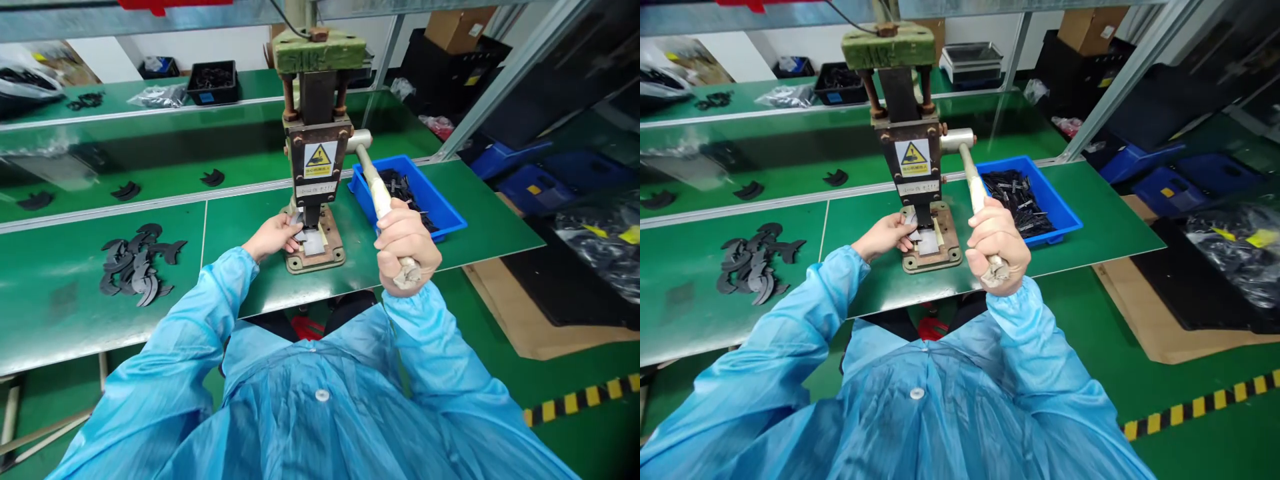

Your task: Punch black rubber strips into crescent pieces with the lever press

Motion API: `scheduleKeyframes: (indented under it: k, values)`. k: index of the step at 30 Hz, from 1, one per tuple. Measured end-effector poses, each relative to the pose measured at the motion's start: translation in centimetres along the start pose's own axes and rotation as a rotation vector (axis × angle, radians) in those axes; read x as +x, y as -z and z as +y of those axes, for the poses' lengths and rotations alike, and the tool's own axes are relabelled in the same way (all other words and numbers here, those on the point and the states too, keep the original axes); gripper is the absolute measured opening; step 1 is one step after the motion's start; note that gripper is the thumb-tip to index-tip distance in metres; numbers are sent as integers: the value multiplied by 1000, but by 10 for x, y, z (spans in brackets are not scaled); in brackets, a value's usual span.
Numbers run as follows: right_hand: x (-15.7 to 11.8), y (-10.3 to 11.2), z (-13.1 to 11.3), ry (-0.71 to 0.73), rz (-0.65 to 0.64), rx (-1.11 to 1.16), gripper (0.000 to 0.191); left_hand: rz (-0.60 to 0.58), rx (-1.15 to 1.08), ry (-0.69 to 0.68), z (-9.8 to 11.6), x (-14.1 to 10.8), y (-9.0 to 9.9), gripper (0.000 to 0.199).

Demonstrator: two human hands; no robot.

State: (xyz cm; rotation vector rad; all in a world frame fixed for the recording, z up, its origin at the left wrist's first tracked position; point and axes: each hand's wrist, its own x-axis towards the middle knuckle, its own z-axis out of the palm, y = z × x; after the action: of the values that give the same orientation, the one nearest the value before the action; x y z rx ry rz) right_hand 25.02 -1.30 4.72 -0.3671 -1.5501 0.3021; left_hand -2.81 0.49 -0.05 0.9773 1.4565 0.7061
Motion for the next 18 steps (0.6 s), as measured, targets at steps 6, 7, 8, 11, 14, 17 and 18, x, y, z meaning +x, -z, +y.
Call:
scheduleKeyframes:
  k: [6,7,8,11,14,17,18]
  values:
    - [-2,-3,1,0,22,21,29,-18,103,60,11,9,-5,24]
    - [-2,-4,0,-5,31,29,29,-21,115,66,13,10,-5,24]
    - [-2,-4,0,-14,41,38,30,-26,128,75,15,11,-5,23]
    - [-3,-6,-2,-31,62,60,30,-25,178,114,18,16,-5,21]
    - [-4,-5,-1,-34,68,38,30,-15,185,164,17,21,-5,20]
    - [-3,-3,1,-22,45,9,28,-21,129,202,13,24,-6,28]
    - [-2,-3,1,-17,43,9,28,-13,113,204,11,24,-7,31]
